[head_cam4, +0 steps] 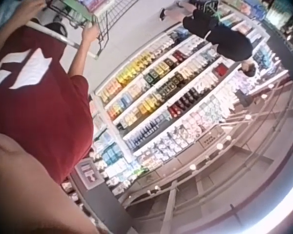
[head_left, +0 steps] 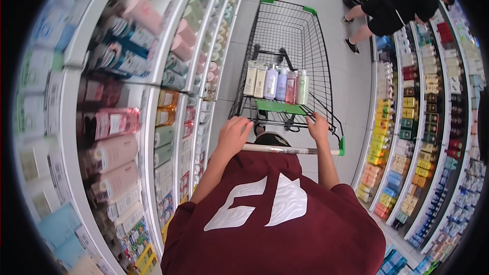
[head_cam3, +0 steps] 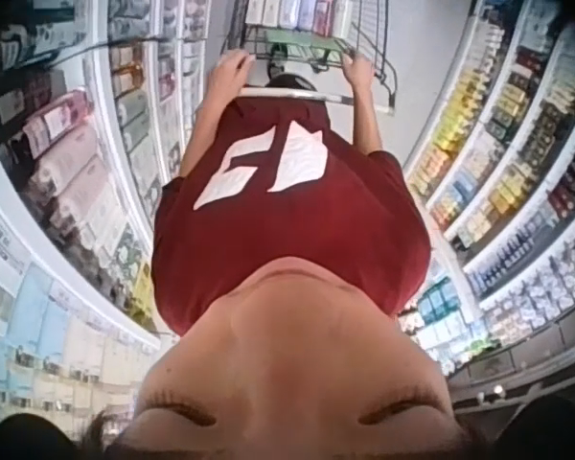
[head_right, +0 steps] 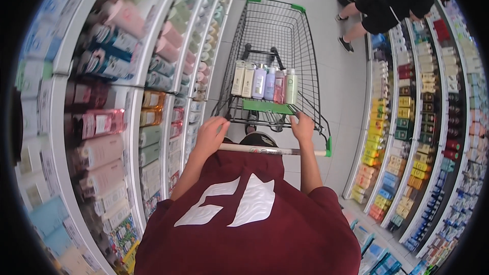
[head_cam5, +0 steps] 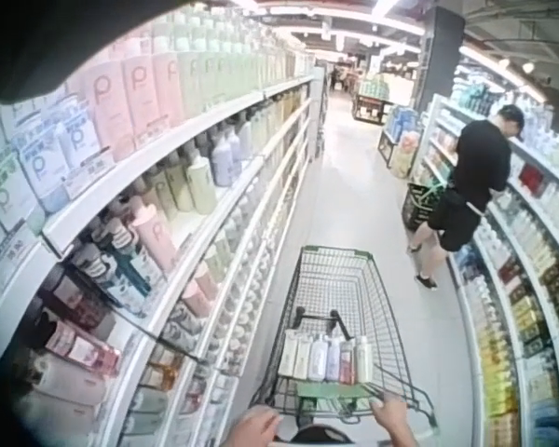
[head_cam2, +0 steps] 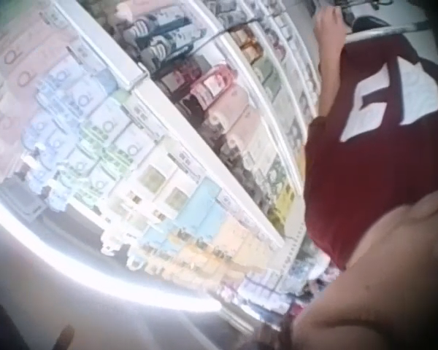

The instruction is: The person handles various bottles of shampoo and body wash in a supermarket aisle, picking them up to look at the labels before placing them into a shopping cart or back on the shelf.

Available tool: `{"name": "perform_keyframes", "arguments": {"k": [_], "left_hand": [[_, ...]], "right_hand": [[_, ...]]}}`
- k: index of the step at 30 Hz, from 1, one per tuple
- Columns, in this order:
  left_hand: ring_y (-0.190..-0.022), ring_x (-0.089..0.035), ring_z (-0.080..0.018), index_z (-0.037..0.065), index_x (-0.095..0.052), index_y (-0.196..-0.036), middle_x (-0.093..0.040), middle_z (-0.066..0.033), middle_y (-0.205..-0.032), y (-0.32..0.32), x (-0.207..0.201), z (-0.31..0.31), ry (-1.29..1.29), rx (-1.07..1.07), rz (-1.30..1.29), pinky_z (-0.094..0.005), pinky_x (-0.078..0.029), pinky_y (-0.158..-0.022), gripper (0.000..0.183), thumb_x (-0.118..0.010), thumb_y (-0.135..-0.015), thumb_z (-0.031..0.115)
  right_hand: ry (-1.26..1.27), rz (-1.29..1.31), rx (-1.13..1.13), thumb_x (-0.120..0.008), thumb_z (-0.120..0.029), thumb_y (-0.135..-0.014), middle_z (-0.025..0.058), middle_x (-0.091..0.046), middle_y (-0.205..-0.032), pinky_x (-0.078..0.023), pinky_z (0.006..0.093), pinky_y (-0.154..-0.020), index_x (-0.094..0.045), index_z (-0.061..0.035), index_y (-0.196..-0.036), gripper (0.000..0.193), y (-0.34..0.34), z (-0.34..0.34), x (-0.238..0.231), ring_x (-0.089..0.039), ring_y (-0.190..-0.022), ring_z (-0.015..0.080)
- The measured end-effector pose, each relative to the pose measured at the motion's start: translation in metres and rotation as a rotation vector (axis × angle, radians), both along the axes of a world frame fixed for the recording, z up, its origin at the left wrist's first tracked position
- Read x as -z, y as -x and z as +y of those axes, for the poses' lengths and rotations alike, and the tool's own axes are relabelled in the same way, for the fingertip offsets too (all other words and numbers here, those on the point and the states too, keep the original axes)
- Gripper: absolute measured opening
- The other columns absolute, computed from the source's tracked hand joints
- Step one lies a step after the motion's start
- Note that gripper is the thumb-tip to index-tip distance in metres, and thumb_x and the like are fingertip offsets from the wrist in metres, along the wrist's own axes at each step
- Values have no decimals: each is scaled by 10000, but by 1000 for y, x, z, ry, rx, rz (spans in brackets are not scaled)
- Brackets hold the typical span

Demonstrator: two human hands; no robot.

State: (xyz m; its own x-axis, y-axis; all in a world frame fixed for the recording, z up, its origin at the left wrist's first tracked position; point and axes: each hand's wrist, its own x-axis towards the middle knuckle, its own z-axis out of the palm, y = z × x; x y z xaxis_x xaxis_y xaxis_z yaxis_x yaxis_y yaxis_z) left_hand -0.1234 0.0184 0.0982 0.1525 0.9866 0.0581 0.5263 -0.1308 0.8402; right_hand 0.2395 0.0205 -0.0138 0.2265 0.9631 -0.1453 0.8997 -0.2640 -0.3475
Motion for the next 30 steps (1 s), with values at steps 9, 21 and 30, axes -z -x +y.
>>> {"name": "perform_keyframes", "arguments": {"k": [9,21,30], "left_hand": [[-1072,-627,-369,69,-711,-1028,-651,-140,-1142,-92,123,68,573,252,537,-472,-497,-906,381,-544,-943,400],[-793,-660,-411,51,-722,-829,-700,-181,-834,-97,132,79,463,161,506,-511,-507,-740,359,-532,-927,339],[-757,-672,-361,79,-726,-813,-710,-126,-816,-98,118,92,549,124,524,-475,-523,-708,265,-597,-891,297]], "right_hand": [[353,92,-82,-638,-412,-870,149,-729,-975,-475,501,-889,-711,-92,-1034,367,-15,31,9,-688,-973,323],[465,207,-136,-668,-385,-830,235,-712,-964,-553,497,-842,-706,-15,-968,396,-51,202,161,-691,-933,405],[336,-2,-74,-736,-338,-764,172,-595,-1213,-513,448,-943,-606,10,-1160,543,-30,285,215,-556,-1167,335]]}}
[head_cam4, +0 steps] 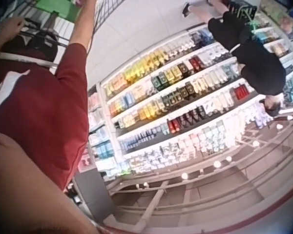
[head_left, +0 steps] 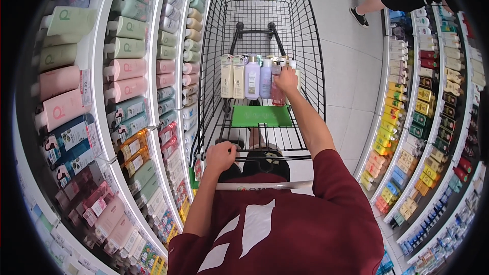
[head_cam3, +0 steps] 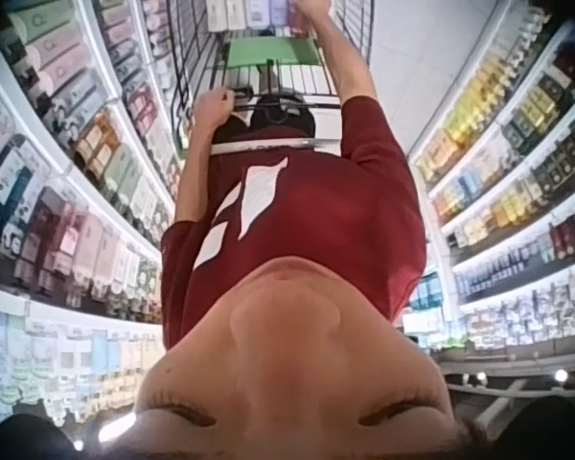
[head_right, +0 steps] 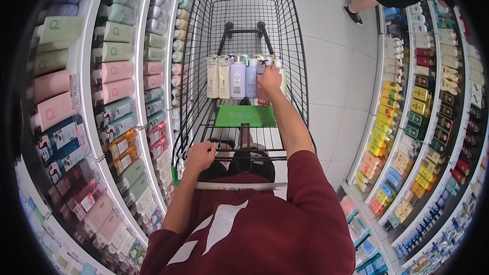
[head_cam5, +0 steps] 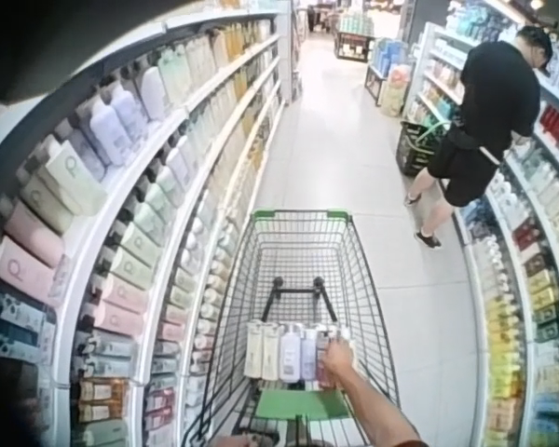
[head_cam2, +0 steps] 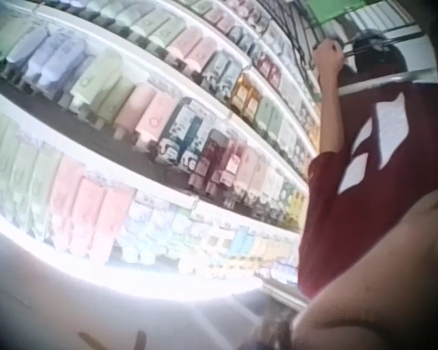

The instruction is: The person handles various bottles of shampoo and body wash in a supermarket aisle, picking them up to look at the labels before placing them into a shopping cart or back on the shelf.

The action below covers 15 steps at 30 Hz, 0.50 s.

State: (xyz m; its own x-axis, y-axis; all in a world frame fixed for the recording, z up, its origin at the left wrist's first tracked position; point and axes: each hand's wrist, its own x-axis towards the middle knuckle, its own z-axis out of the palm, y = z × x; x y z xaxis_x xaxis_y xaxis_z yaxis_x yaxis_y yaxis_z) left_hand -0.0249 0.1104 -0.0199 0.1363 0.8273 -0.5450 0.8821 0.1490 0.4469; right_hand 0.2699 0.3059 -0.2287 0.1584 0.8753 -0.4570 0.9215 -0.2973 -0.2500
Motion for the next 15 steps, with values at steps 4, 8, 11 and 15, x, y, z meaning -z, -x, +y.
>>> {"name": "perform_keyframes", "arguments": {"k": [4,8,11,15], "left_hand": [[-749,-676,-351,96,-727,-818,-718,-99,-835,-2,-3,6,15,-18,-28,-461,-532,-712,228,-604,-875,279],[-745,-674,-352,102,-720,-809,-718,-86,-844,-1,-1,8,30,-66,-57,-457,-533,-707,201,-609,-857,263],[-745,-672,-351,105,-714,-812,-715,-79,-846,1,-2,10,20,-50,-78,-456,-533,-703,181,-612,-842,252],[-739,-672,-343,110,-711,-824,-714,-67,-852,3,1,8,6,-11,-69,-452,-532,-695,170,-610,-835,246]], "right_hand": [[85,-36,77,-775,-429,-764,161,-524,-1305,-521,459,-948,-641,17,-1164,614,8,16,6,-554,-1186,339],[115,-111,64,-771,-422,-776,142,-515,-1308,-533,434,-930,-692,2,-1126,556,18,28,7,-567,-1165,325],[159,-115,40,-771,-409,-785,138,-510,-1307,-542,437,-908,-709,-1,-1092,514,19,33,9,-574,-1154,321],[114,-107,85,-729,-287,-820,137,-507,-1281,-568,430,-863,-706,4,-1063,380,17,30,18,-575,-1139,331]]}}
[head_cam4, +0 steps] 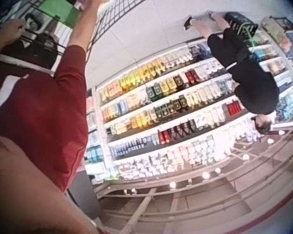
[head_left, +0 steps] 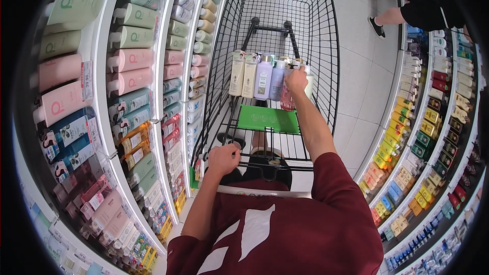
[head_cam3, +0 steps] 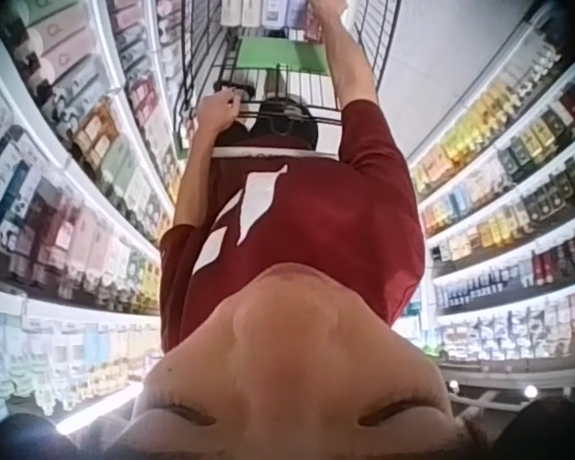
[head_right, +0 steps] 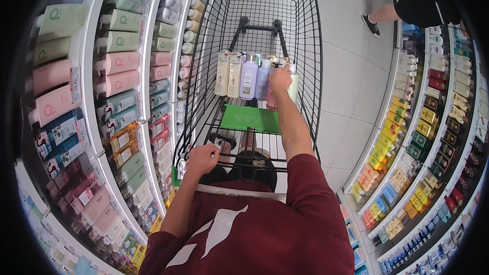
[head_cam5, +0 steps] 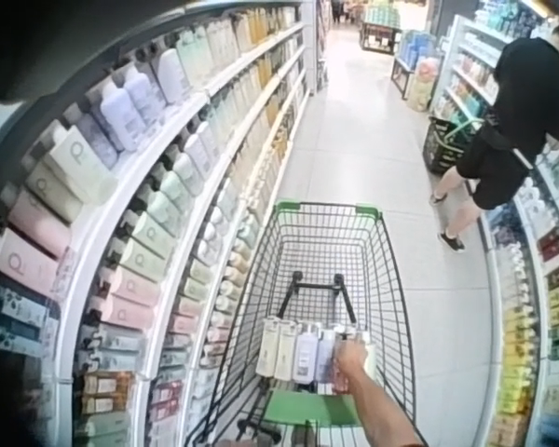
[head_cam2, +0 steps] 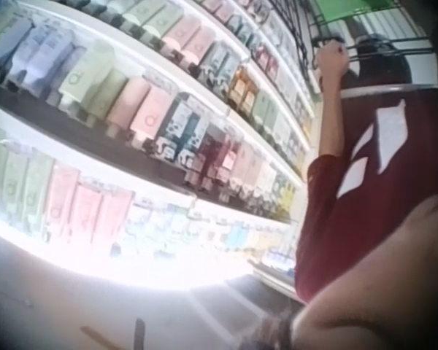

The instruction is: The person handles various bottles of shampoo and body wash in a supermarket aisle, picking them up to look at the labels before placing them into a shopping cart or back on the shelf.

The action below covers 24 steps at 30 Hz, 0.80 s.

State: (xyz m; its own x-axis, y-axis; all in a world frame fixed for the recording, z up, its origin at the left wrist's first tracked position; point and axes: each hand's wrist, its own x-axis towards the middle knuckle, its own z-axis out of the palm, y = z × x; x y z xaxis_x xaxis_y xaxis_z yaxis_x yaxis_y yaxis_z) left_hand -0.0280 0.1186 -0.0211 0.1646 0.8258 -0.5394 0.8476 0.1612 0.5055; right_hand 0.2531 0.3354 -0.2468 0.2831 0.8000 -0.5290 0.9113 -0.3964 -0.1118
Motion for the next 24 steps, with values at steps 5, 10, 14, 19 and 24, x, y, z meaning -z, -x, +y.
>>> {"name": "perform_keyframes", "arguments": {"k": [5,10,14,19,24], "left_hand": [[-726,-668,-332,100,-708,-806,-712,-57,-847,-4,-3,3,-27,-36,-15,-450,-525,-686,180,-605,-834,245],[-735,-670,-325,89,-706,-800,-710,-60,-843,0,0,-2,-10,-20,-19,-451,-517,-685,199,-601,-837,255],[-731,-668,-327,97,-706,-798,-704,-67,-833,-2,0,1,-9,19,-4,-454,-515,-679,191,-603,-835,254],[-725,-668,-327,104,-707,-803,-700,-74,-819,0,3,1,-4,-8,1,-453,-517,-679,181,-605,-830,251],[-743,-678,-321,106,-715,-813,-710,-69,-843,0,-1,4,18,-7,19,-446,-526,-690,188,-601,-831,254]], "right_hand": [[-141,11,-36,-751,-327,-805,165,-532,-1281,-564,450,-869,-712,-5,-1022,391,-5,-14,8,-604,-1129,339],[70,114,-10,-747,-292,-809,183,-555,-1297,-563,432,-868,-671,35,-1086,436,-5,-8,-2,-674,-1022,345],[33,143,47,-778,-330,-788,166,-559,-1296,-553,455,-882,-634,24,-1121,507,-11,-9,1,-673,-1028,353],[-46,162,-34,-789,-334,-769,192,-548,-1268,-552,471,-857,-534,-11,-1235,622,-3,-15,5,-655,-1037,380],[-156,306,-146,-786,-271,-740,208,-646,-1111,-535,486,-835,-481,-41,-1177,580,20,-26,6,-640,-1021,414]]}}
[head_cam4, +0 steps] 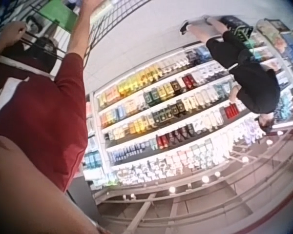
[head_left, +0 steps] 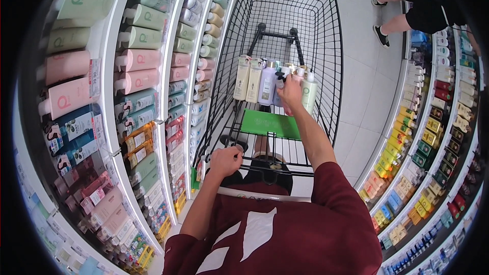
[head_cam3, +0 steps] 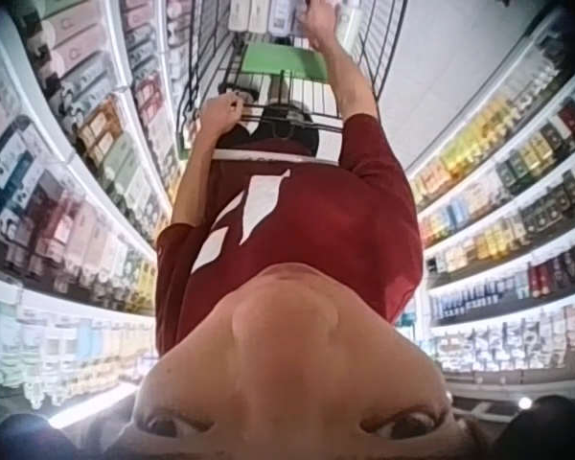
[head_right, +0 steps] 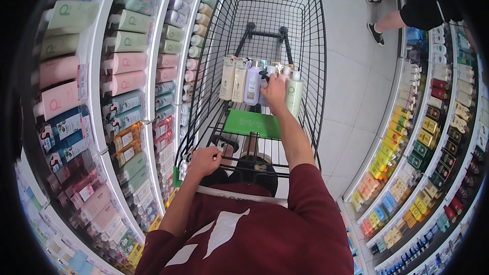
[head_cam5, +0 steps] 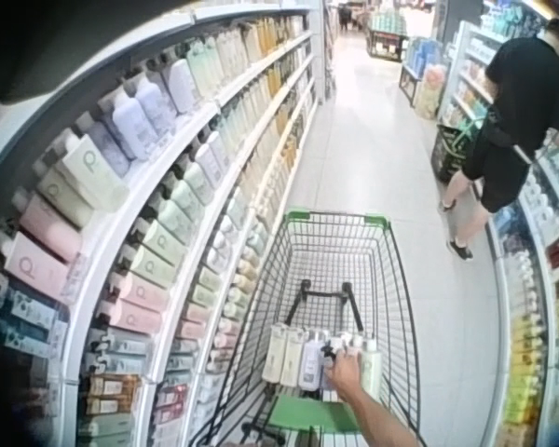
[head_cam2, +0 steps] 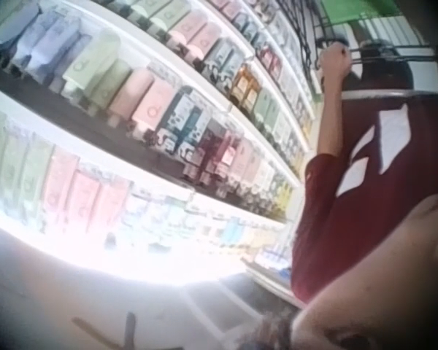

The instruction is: The person handles various bottles of shampoo and body wash in a supermarket aisle, picking them up to look at the labels before placing them into a shopping cart or back on the shelf.

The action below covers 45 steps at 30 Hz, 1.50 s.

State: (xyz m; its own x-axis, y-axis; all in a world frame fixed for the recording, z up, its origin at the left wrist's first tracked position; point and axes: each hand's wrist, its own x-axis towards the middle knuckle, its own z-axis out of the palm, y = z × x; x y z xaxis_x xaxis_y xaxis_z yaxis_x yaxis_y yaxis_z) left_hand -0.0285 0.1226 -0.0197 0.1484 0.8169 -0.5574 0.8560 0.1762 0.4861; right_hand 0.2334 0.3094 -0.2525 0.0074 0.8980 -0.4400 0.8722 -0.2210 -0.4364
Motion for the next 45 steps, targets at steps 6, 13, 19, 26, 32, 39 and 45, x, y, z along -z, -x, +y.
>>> {"name": "perform_keyframes", "arguments": {"k": [6,13,19,26,32,39,45], "left_hand": [[-759,-678,-334,96,-723,-806,-708,-92,-833,-1,0,3,-14,-12,-23,-456,-529,-696,220,-596,-840,272],[-793,-676,-364,76,-731,-811,-710,-132,-845,-8,-2,15,61,-9,-8,-466,-533,-720,265,-596,-848,301],[-841,-687,-381,90,-768,-864,-722,-168,-882,-5,-4,18,38,-14,38,-467,-551,-773,288,-583,-836,310],[-927,-679,-386,149,-774,-908,-726,-156,-969,3,6,31,96,11,52,-499,-529,-836,308,-557,-845,359],[-1000,-680,-372,142,-761,-1016,-723,-161,-1050,7,5,51,47,26,-17,-484,-534,-880,326,-557,-865,348],[-1061,-646,-371,120,-723,-1086,-713,-160,-1073,23,30,60,-213,96,-89,-494,-467,-945,331,-604,-880,351],[-1040,-626,-392,104,-696,-1129,-702,-180,-1067,46,29,37,-251,25,-559,-516,-431,-965,281,-612,-929,282]], "right_hand": [[36,292,70,-688,-186,-746,192,-693,-1000,-530,503,-805,-492,-63,-1161,475,12,-23,19,-664,-959,422],[-1,307,-61,-746,-156,-733,219,-689,-1007,-516,467,-782,-577,1,-1101,434,-3,-53,4,-668,-939,403],[-86,536,-46,-734,-47,-720,197,-706,-1084,-535,393,-881,-560,7,-1249,559,-21,-73,-60,-694,-1020,337],[-64,665,190,-828,-125,-690,85,-722,-1006,-541,309,-838,-660,-23,-1144,495,-17,-84,-174,-680,-911,166],[-133,806,291,-860,-127,-706,82,-723,-1016,-549,306,-841,-669,-3,-1145,495,17,-111,-278,-680,-900,150],[-357,823,376,-856,-117,-731,72,-714,-995,-542,304,-823,-661,18,-1104,442,69,-141,-344,-673,-888,138],[-364,1233,673,-763,-73,-845,50,-702,-997,-540,272,-791,-622,2,-1170,362,105,-149,-329,-666,-862,119]]}}
